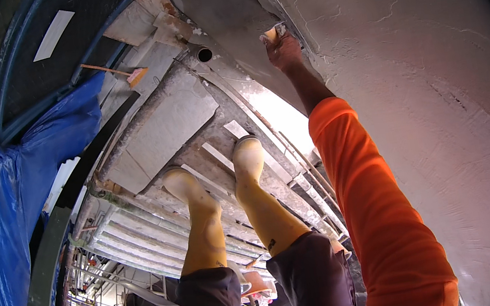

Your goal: The person applies plaster to a wall using a hawk and trowel, smoothing the surface with consistent strokes. The person periodically scrapes excess plaster from the trowel and continues working on adjacent sections of the wall.

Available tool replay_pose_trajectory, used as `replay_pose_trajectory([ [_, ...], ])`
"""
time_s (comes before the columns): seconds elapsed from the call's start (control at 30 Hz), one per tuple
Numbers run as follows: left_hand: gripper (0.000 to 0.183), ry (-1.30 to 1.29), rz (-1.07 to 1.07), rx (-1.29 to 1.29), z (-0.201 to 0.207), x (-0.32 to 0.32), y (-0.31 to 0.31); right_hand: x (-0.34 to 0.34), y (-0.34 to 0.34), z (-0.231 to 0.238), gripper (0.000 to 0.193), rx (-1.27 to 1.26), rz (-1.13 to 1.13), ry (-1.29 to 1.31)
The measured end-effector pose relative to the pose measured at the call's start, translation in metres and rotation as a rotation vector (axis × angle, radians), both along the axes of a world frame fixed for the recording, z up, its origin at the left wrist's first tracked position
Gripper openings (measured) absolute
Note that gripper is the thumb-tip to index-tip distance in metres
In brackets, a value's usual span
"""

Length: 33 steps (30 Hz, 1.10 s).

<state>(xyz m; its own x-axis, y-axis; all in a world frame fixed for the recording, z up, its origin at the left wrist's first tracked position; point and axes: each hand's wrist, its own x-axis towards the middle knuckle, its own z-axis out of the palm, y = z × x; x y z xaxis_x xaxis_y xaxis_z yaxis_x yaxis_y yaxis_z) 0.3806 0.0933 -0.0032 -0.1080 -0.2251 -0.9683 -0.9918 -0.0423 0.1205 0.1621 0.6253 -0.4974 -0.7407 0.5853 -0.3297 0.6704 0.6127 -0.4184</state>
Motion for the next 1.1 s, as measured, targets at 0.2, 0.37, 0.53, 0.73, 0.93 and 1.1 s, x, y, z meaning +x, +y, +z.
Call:
replay_pose_trajectory([
  [0.2,0.043,0.059,0.027,-0.008,0.005,-0.003,0.011,0.014,0.006,0.035,0.03,-0.045,0.023,0.18],
  [0.37,0.04,0.21,0.075,-0.031,0.007,-0.016,0.036,0.013,0.003,0.099,0.023,-0.136,0.013,0.307],
  [0.53,0.038,0.302,0.018,0.021,0.014,-0.046,0.054,0.011,0.0,0.197,0.027,-0.235,0.005,0.3],
  [0.73,0.037,0.323,0.031,-0.063,0.055,-0.063,0.045,0.011,0.005,0.312,0.024,-0.233,-0.073,0.237],
  [0.93,0.028,0.403,0.055,-0.092,0.113,-0.064,-0.013,0.011,0.015,0.453,0.023,-0.197,0.045,0.238],
  [1.1,0.027,0.445,0.112,-0.138,0.136,-0.056,-0.056,0.003,0.017,0.568,0.022,-0.161,0.042,0.256],
])
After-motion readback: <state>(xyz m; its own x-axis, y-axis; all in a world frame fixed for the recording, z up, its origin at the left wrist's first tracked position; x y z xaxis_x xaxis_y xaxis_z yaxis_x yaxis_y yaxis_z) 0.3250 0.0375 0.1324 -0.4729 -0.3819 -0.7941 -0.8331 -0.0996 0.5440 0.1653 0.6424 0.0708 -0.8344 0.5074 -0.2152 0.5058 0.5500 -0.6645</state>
